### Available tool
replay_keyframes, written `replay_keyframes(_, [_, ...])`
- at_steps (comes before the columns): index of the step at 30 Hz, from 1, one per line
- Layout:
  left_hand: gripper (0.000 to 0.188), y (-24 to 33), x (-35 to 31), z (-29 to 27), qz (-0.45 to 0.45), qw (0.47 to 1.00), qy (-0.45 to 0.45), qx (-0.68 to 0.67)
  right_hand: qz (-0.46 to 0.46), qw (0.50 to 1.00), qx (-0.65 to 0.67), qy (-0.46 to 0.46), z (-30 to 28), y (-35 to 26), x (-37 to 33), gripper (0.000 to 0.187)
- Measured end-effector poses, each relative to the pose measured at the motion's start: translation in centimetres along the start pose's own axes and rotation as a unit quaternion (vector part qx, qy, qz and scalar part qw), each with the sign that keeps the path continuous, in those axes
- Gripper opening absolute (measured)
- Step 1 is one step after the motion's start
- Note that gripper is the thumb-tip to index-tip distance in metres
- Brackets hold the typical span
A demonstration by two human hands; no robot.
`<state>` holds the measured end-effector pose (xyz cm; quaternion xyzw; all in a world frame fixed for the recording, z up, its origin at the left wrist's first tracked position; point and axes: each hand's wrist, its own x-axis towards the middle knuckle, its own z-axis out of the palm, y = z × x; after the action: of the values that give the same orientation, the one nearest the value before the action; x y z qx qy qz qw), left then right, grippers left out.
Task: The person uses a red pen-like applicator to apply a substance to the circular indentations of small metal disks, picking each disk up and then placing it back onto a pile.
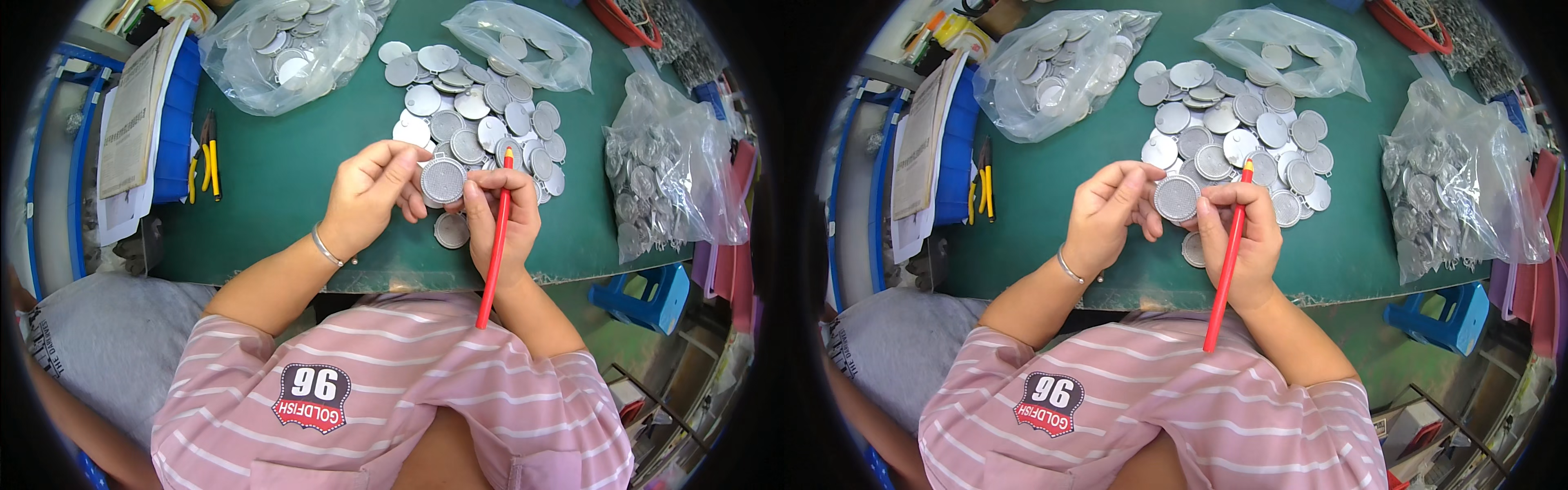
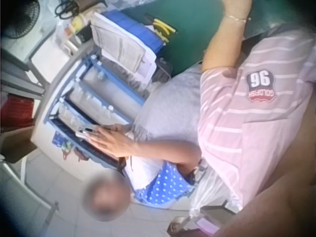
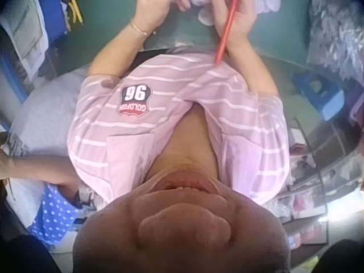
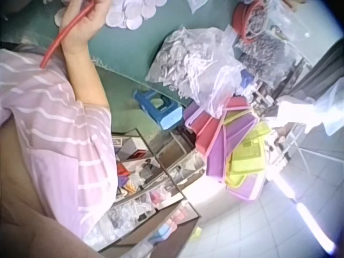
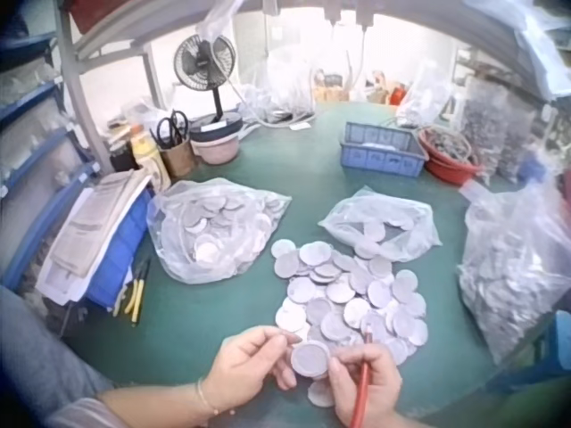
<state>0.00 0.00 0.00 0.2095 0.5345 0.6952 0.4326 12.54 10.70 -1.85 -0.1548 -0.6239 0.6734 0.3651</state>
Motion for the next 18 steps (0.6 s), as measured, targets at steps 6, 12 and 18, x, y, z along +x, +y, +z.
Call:
replay_keyframes(6, [0.007,-0.5,-0.5,0.3,0.131,0.983,0.055,0.115,-0.094,0.987,-0.127,0.004,0.0,0.4,-0.3,0.014])
replay_keyframes(12, [0.004,6.0,2.2,-4.0,0.374,0.858,0.24,0.258,-0.067,0.998,-0.005,-0.005,0.3,0.2,0.1,0.011])
replay_keyframes(18, [0.02,8.6,4.2,-7.7,0.308,0.719,0.284,0.555,-0.058,0.998,-0.022,-0.003,0.1,-0.6,-0.2,0.01])
